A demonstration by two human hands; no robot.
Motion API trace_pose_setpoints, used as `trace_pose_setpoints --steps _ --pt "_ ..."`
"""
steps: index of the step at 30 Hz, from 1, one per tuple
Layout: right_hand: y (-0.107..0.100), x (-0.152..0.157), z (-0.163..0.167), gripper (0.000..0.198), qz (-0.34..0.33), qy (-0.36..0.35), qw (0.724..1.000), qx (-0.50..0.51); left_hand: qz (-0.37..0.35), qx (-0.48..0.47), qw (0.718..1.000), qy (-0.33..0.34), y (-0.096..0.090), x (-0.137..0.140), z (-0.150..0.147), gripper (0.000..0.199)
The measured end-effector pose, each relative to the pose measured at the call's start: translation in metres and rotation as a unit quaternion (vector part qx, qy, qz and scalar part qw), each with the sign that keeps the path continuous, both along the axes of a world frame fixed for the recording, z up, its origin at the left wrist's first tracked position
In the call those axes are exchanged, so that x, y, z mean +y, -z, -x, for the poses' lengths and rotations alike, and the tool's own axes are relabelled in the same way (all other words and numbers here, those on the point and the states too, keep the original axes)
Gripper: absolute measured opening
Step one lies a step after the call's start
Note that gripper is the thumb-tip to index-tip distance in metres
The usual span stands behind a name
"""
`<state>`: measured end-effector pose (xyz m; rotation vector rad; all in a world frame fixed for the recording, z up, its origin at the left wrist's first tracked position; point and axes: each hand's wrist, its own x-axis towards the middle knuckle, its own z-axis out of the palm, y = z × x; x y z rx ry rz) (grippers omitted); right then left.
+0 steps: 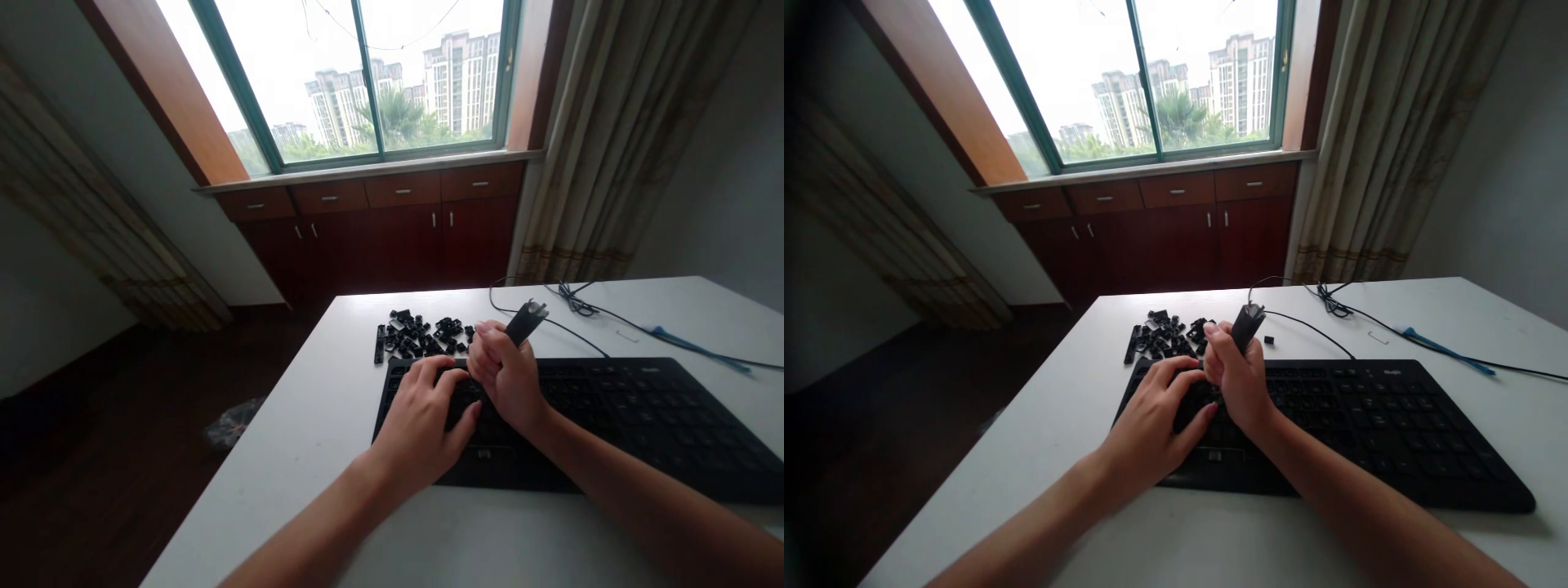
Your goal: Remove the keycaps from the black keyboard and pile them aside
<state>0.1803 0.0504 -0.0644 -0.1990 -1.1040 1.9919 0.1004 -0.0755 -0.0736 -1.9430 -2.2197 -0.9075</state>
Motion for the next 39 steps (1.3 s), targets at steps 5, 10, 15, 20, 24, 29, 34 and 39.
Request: trace_pose_setpoints --steps 5,10,15,20,24,29,34,39 --pt "-0.006 0.008 -0.011 0.040 -0.004 -0.031 0.999 -0.029 0.026 0.020 0.999 0.042 -0.004 -0.004 0.016 0.019" --pt "-0.011 0.018 -0.012 0.048 -0.079 0.052 0.992 -0.087 0.010 -0.051 0.998 0.041 -0.004 -0.001 0.030 0.017" --pt "-0.008 0.025 -0.013 0.051 -0.104 0.098 0.981 -0.132 0.011 -0.001 1.000 -0.013 -0.008 0.022 0.056 0.013" --pt "-0.004 0.025 -0.013 0.042 -0.060 0.117 0.983 -0.125 0.012 0.035 0.999 -0.032 -0.008 0.046 0.065 0.011" --pt "-0.005 0.023 -0.013 0.047 -0.035 0.073 0.989 -0.122 -0.001 0.039 0.999 -0.022 -0.005 0.045 0.056 0.014" --pt "-0.004 0.016 -0.011 0.066 -0.026 0.015 0.989 -0.148 -0.005 -0.027 0.999 0.032 -0.003 0.027 0.031 0.027" --pt "0.000 0.004 -0.008 0.058 -0.030 0.107 0.978 -0.178 -0.009 -0.368 0.929 0.046 -0.005 0.018 -0.006 0.047" --pt "-0.002 -0.005 0.001 0.056 -0.060 0.125 0.973 -0.183 -0.040 -0.533 0.841 0.082 -0.009 0.021 -0.035 0.062"
